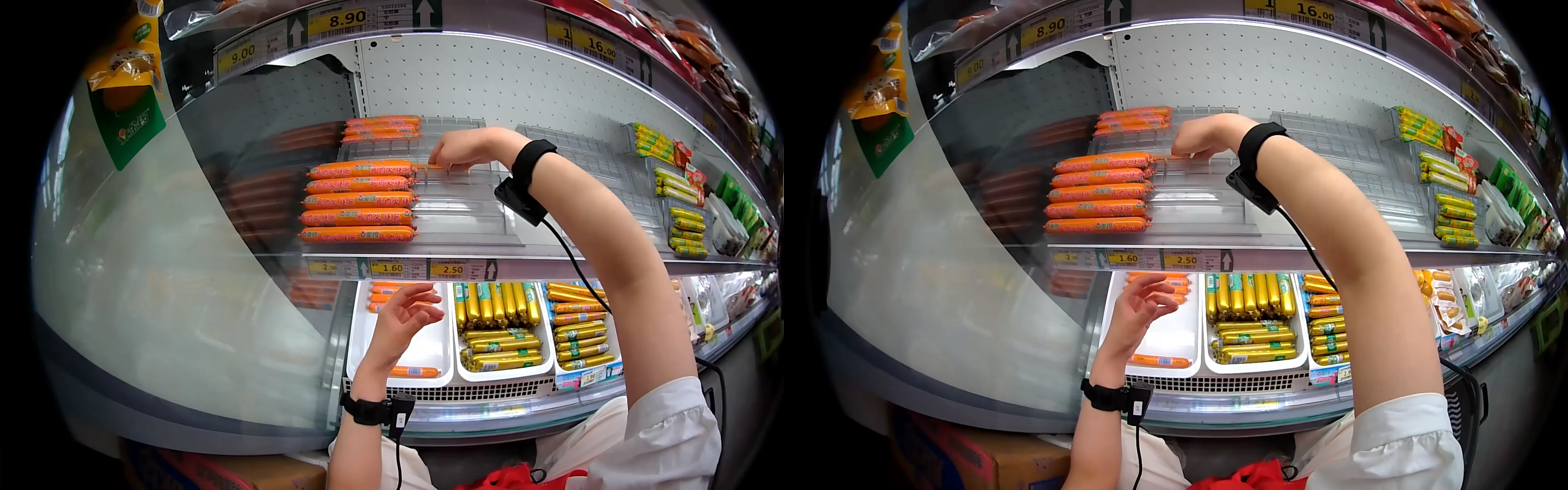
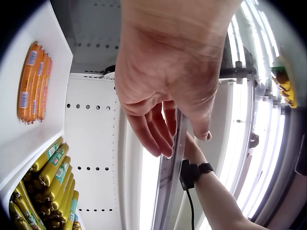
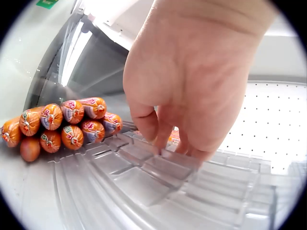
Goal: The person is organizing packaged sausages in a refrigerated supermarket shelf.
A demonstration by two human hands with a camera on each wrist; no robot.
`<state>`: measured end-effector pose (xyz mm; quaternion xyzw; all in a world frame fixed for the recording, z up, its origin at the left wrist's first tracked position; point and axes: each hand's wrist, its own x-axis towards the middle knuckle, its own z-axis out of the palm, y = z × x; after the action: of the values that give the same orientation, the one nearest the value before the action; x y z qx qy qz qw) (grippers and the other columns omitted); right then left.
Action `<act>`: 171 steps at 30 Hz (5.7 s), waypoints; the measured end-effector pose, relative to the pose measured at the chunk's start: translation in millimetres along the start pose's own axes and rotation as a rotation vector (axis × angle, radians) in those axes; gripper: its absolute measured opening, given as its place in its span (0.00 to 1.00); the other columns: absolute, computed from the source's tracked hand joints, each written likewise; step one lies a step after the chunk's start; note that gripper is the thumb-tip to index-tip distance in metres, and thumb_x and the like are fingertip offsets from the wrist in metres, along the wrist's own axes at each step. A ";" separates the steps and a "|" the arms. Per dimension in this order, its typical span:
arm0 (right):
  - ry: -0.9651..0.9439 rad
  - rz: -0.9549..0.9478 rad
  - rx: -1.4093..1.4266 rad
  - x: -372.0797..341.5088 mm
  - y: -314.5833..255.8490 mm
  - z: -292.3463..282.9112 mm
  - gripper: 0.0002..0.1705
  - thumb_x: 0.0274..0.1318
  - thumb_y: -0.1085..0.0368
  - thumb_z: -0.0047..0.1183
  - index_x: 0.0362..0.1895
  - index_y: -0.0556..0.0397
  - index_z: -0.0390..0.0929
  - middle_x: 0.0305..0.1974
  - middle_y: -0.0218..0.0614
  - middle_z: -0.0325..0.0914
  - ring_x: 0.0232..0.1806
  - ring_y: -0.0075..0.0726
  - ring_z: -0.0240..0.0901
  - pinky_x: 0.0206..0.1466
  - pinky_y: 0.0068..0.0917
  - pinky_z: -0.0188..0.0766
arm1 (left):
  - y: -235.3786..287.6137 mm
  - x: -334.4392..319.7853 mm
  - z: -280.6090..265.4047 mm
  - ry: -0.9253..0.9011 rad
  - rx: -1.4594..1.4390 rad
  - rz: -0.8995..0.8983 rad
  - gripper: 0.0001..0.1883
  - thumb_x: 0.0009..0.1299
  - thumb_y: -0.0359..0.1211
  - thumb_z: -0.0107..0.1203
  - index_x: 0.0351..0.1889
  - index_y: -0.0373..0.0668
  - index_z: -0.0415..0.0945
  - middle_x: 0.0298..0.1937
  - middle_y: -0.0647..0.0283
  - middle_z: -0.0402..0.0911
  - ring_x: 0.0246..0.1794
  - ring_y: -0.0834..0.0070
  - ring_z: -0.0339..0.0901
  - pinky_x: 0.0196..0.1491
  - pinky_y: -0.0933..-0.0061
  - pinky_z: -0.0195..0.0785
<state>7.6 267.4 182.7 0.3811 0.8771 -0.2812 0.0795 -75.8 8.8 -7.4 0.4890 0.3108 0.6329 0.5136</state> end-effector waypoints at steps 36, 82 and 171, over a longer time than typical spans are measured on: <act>0.583 -0.342 0.791 -270.6 126.8 268.5 0.16 0.52 0.70 0.45 0.47 0.59 0.68 0.41 0.42 0.71 0.39 0.36 0.73 0.41 0.28 0.70 | 131.0 274.1 33.4 -0.781 2.113 -0.495 0.09 0.61 0.33 0.43 0.26 0.38 0.69 0.20 0.62 0.71 0.22 0.69 0.66 0.29 0.68 0.60; 0.573 -0.178 0.693 -205.6 142.8 297.7 0.13 0.52 0.67 0.47 0.41 0.61 0.72 0.34 0.46 0.75 0.36 0.41 0.74 0.39 0.31 0.69 | -78.2 9.5 -14.3 -1.175 1.586 -1.157 0.46 0.44 0.57 0.64 0.55 0.37 0.61 0.54 0.54 0.66 0.53 0.62 0.67 0.52 0.67 0.61; 0.537 -0.056 -0.502 58.0 -14.0 22.1 0.16 0.46 0.53 0.55 0.35 0.49 0.80 0.33 0.43 0.78 0.36 0.43 0.74 0.40 0.33 0.69 | -66.0 -26.9 91.1 -0.341 0.203 -0.356 0.15 0.66 0.37 0.50 0.46 0.38 0.68 0.42 0.62 0.76 0.42 0.77 0.75 0.46 0.77 0.68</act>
<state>-44.5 283.6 149.9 0.3857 0.9185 0.0508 -0.0701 32.3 -8.4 -44.7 0.5750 0.3629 0.4067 0.6101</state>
